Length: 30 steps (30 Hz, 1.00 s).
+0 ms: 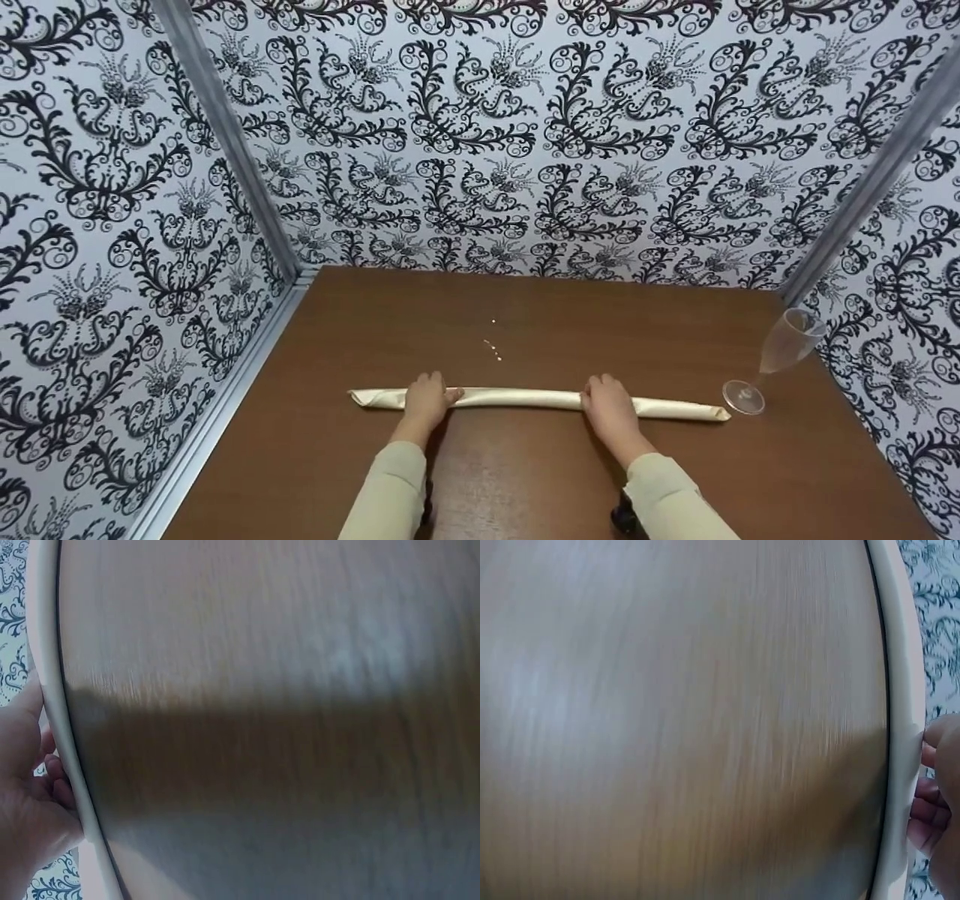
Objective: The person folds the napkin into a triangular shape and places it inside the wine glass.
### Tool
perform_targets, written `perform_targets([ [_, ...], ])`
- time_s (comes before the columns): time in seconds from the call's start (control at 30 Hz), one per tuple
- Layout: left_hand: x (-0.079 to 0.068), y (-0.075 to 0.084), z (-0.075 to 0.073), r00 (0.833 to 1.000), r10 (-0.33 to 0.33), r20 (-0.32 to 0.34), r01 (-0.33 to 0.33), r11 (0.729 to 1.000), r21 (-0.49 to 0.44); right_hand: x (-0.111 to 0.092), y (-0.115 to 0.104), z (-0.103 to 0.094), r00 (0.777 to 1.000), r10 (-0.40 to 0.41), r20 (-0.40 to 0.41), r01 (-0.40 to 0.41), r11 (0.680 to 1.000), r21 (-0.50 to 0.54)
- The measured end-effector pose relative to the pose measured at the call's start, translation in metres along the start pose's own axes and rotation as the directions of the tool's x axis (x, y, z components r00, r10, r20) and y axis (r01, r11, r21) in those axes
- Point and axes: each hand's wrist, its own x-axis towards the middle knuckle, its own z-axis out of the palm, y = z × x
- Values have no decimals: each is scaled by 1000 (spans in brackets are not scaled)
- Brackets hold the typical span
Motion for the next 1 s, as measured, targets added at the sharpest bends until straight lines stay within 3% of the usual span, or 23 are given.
perform_targets([
  [0.37, 0, 0, 0, 1000, -12, 22, 12, 1000, 20, 9, -42, 17, 998, -56, -39, 57, 998, 23],
  [0.53, 0, -1, 2, 998, -32, 48, 30, 999, 30, 13, -57, 20, 998, -55, -12, 55, 997, 52],
  [0.73, 1, 0, 3, 998, -45, 36, 43, 998, 48, 18, -64, 22, 998, -57, 29, 55, 997, 59],
  [1.0, -1, 2, 1, 999, -30, 17, 29, 998, 54, 20, -61, 27, 998, -65, 16, 65, 997, 40],
])
